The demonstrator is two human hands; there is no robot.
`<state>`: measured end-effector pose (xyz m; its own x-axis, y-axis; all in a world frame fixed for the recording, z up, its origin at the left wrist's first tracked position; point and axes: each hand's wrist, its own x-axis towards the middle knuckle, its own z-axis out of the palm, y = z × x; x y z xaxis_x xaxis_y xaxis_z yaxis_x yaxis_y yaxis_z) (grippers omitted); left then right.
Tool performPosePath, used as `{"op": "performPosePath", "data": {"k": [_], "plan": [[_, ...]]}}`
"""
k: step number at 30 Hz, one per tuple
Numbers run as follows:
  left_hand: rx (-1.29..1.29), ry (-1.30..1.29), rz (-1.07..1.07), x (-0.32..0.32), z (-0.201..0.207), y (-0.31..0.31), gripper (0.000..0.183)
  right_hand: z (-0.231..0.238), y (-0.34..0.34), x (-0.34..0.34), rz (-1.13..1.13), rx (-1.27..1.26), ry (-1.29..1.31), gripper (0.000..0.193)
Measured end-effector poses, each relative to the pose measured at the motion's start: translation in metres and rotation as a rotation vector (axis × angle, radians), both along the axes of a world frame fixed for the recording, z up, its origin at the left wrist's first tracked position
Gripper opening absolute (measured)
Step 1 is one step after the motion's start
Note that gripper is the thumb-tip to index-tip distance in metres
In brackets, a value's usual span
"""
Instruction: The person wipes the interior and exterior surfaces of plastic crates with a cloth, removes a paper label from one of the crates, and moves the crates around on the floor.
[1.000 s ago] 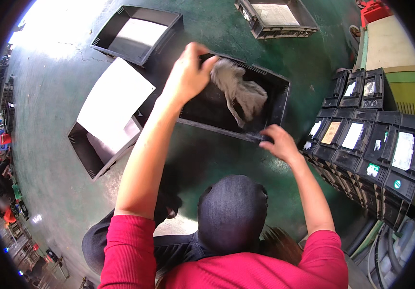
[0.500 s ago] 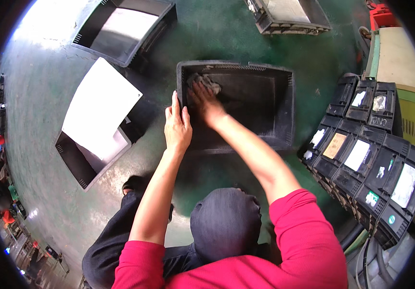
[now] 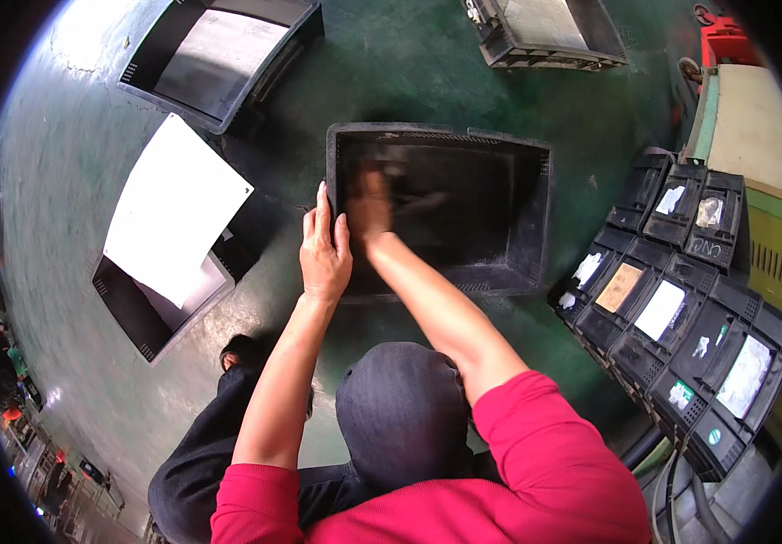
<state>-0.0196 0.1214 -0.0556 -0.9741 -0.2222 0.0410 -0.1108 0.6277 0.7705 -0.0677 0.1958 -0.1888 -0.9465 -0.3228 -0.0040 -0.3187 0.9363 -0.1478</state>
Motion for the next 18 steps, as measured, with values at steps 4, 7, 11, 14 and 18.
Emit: {"op": "performPosePath", "data": {"k": [4,7,11,14,18], "plan": [[0.027,-0.091,0.047,0.003,0.000,-0.009,0.047,0.022,0.047,-0.020,0.164,-0.217,0.000,0.044],[0.003,-0.100,0.100,0.008,-0.001,-0.010,0.047,0.046,0.134,-0.033,0.201,0.011,0.060,0.044],[0.035,-0.151,0.101,0.005,0.004,-0.006,0.047,0.056,0.218,-0.033,-0.135,0.168,0.002,0.033],[0.024,-0.113,0.065,0.004,0.002,-0.005,0.048,0.043,0.150,-0.032,-0.492,0.287,0.016,0.029],[0.030,-0.081,0.022,0.002,0.003,-0.005,0.049,0.027,0.016,-0.030,-0.150,0.021,0.123,0.020]]}}
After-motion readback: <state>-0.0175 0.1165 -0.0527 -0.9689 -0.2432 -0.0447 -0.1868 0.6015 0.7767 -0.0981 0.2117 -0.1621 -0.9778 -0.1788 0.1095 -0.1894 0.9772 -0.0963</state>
